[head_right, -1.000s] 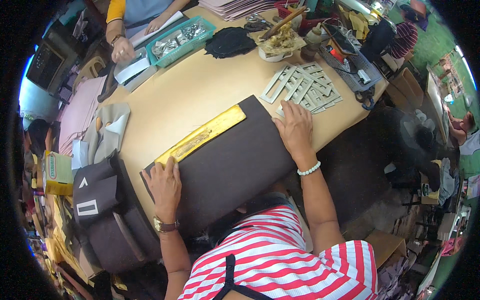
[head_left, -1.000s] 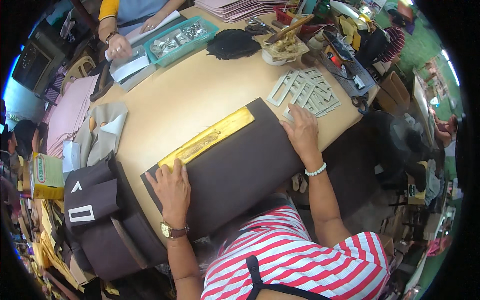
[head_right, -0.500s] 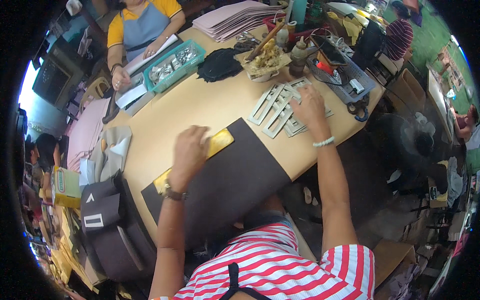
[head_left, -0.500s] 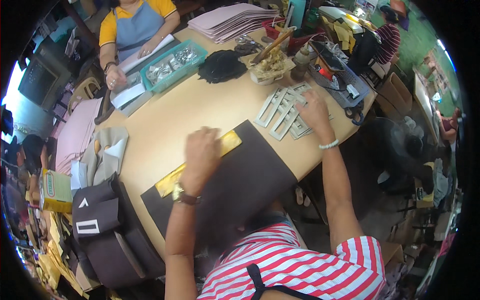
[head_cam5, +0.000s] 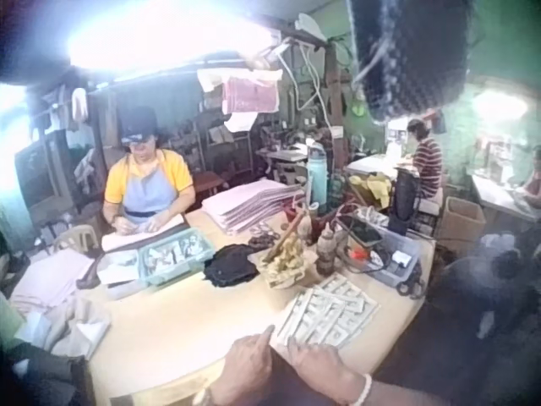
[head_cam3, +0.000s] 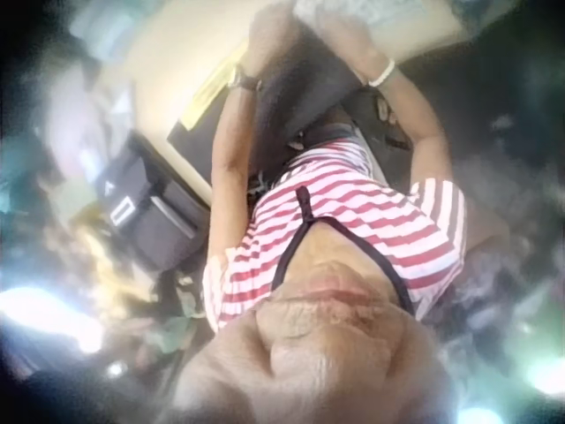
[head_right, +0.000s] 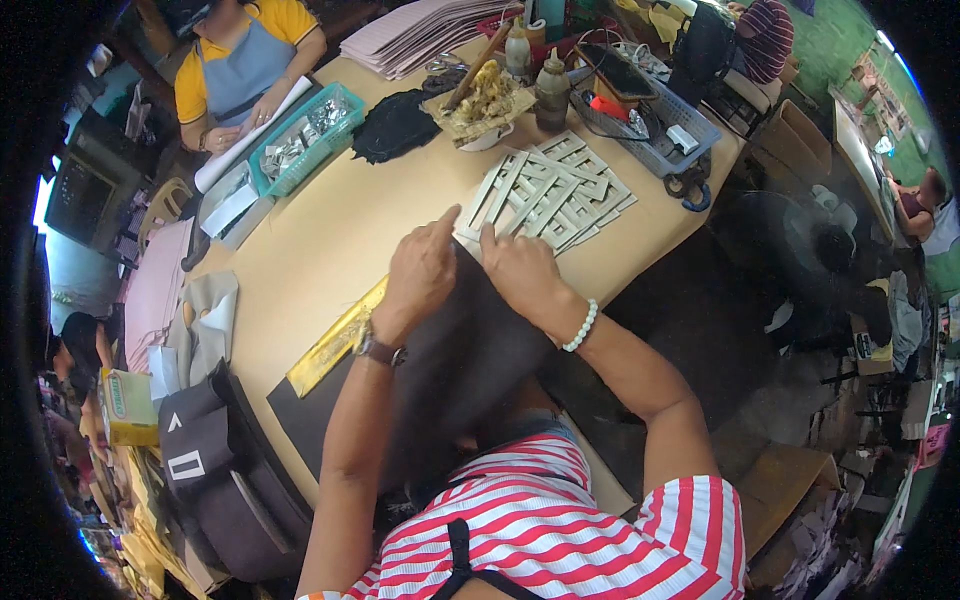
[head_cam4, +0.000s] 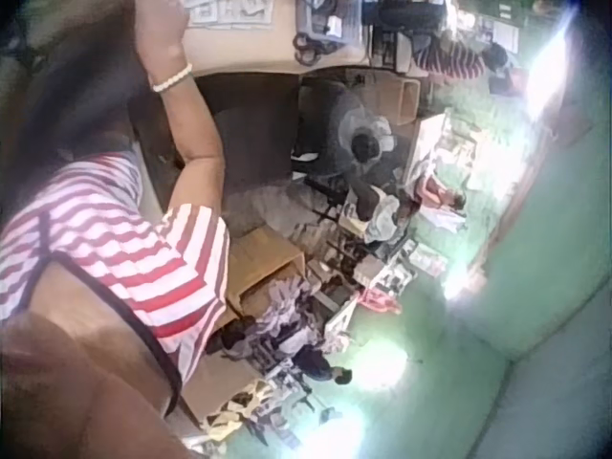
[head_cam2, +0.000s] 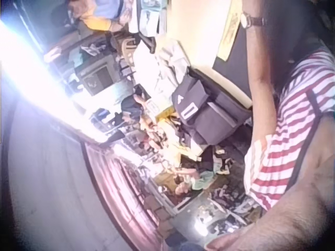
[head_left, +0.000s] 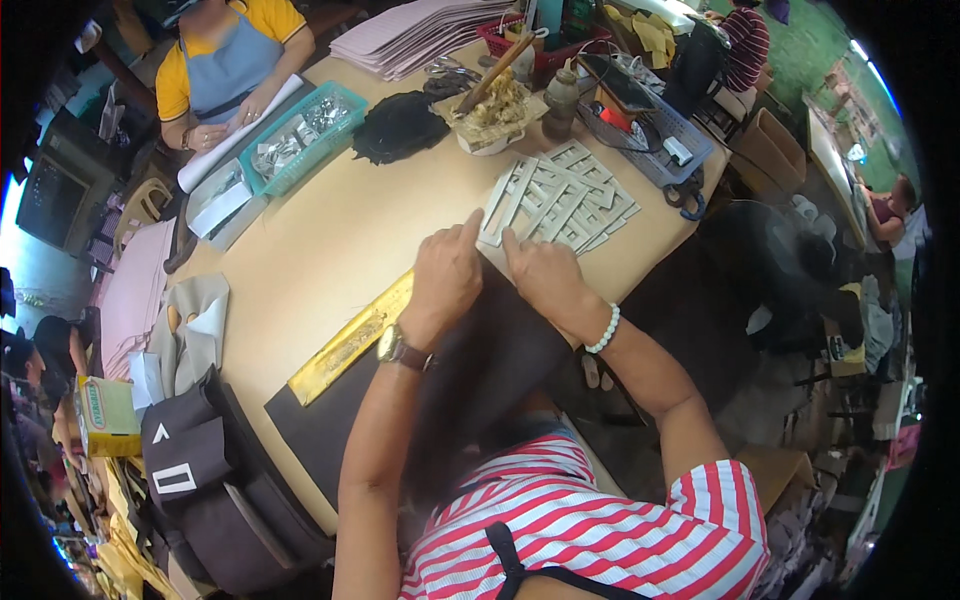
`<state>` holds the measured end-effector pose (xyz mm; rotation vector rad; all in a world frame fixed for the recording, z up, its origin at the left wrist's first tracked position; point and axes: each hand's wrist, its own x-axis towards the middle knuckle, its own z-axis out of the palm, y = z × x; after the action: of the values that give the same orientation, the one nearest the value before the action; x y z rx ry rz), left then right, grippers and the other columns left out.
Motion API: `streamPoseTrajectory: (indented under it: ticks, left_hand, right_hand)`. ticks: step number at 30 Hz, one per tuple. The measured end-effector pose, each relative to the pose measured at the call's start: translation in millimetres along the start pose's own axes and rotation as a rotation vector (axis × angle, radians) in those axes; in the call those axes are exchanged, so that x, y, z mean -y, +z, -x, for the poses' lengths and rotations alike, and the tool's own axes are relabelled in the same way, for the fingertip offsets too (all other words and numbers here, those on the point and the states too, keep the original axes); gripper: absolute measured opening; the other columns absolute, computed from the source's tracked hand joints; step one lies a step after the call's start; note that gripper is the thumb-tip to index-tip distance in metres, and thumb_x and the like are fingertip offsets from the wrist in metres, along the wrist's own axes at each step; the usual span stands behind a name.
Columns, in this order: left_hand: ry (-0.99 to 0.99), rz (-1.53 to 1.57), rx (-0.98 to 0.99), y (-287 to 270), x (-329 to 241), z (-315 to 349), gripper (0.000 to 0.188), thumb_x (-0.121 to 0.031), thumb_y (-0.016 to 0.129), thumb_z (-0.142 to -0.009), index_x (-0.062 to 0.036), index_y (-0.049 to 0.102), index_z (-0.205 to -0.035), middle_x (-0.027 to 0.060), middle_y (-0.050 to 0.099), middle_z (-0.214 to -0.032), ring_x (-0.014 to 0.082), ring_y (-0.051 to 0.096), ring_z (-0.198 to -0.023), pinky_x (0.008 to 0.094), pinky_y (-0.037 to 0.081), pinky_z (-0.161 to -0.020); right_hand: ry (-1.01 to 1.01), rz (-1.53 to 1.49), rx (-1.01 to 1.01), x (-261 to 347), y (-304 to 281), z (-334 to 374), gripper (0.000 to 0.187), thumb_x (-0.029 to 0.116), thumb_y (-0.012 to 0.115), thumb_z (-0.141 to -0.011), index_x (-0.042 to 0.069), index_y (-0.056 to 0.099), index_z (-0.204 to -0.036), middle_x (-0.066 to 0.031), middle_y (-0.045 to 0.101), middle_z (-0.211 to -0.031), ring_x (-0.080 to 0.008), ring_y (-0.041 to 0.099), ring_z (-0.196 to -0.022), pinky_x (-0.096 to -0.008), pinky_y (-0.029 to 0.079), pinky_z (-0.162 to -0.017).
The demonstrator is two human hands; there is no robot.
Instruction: The person positions leather panels and applies glue or adhesive to specific rectangular sections using a small spreader, then aligns and presses the leather components together by hand.
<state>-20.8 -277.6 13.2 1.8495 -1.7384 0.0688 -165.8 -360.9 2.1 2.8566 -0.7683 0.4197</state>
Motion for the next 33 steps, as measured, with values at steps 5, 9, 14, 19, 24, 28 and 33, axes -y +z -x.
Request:
streamPoseTrajectory:
  ticks: [5,9,14,19,24,28,33]
  left_hand:
    - [-0.252,0.010,-0.017,-68.4,13.1,64.4,0.038,-0.003,0.055,-0.083,-0.0059,0.053,-0.121,0.0177,0.062,-0.096,0.0309,0.060,-0.090,0.0393,0.048,-0.079]
    - [-0.520,0.080,-0.048,-120.4,48.0,134.7,0.028,-0.003,0.056,-0.085,-0.0020,0.059,-0.112,0.0132,0.064,-0.088,0.0226,0.062,-0.081,0.0325,0.049,-0.073]
    - [-0.698,0.241,-0.120,-145.3,70.9,190.8,0.028,-0.003,0.056,-0.086,-0.0008,0.058,-0.114,0.0075,0.064,-0.085,0.0139,0.060,-0.080,0.0277,0.048,-0.068]
    - [-0.709,0.404,-0.138,-129.5,77.8,201.8,0.038,0.001,0.051,-0.083,-0.0020,0.054,-0.120,0.0148,0.065,-0.092,0.0225,0.063,-0.085,0.0319,0.049,-0.078]
    - [-0.799,0.531,-0.103,-128.1,82.3,211.9,0.046,0.001,0.054,-0.083,-0.0022,0.048,-0.128,0.0111,0.062,-0.099,0.0176,0.060,-0.088,0.0284,0.048,-0.081]
    - [-0.753,0.551,-0.069,-125.0,85.6,216.7,0.059,-0.001,0.066,-0.078,-0.0024,0.044,-0.132,0.0100,0.058,-0.104,0.0164,0.057,-0.092,0.0274,0.047,-0.084]
    - [-0.732,0.399,-0.031,-129.2,76.2,210.7,0.074,-0.005,0.077,-0.067,-0.0041,0.045,-0.133,0.0104,0.058,-0.105,0.0204,0.056,-0.096,0.0311,0.046,-0.087]
  right_hand:
    - [0.189,0.219,-0.242,-27.7,-47.9,-2.7,0.029,0.011,0.053,-0.081,0.005,0.060,-0.108,-0.0095,0.062,-0.068,-0.0226,0.062,-0.059,-0.0386,0.049,-0.054]
    - [0.346,-0.059,-0.680,-43.0,-91.7,5.1,0.034,0.001,0.054,-0.083,0.006,0.061,-0.116,-0.0135,0.066,-0.083,-0.0242,0.065,-0.072,-0.0337,0.052,-0.067]
    - [0.408,-1.163,-0.627,-0.4,-74.0,8.9,0.030,0.000,0.053,-0.089,0.000,0.059,-0.118,-0.0050,0.063,-0.101,-0.0094,0.059,-0.083,-0.0231,0.048,-0.075]
    - [0.423,-1.655,0.002,79.9,-19.9,8.8,0.037,-0.001,0.056,-0.085,-0.001,0.054,-0.122,-0.0021,0.061,-0.089,-0.0061,0.055,-0.072,-0.0189,0.046,-0.065]
    - [0.416,-1.493,0.243,110.3,-3.3,2.8,0.044,-0.003,0.057,-0.083,-0.005,0.047,-0.127,-0.0034,0.062,-0.082,-0.0060,0.056,-0.069,-0.0191,0.046,-0.060]
    - [0.463,-1.388,0.274,109.7,-1.4,1.8,0.046,-0.001,0.058,-0.082,-0.006,0.046,-0.127,-0.0042,0.063,-0.081,-0.0061,0.057,-0.068,-0.0189,0.045,-0.058]
    - [0.489,-1.343,0.261,115.7,-1.7,-0.7,0.046,-0.001,0.060,-0.081,-0.007,0.048,-0.125,-0.0042,0.064,-0.081,-0.0051,0.055,-0.066,-0.0183,0.043,-0.057]
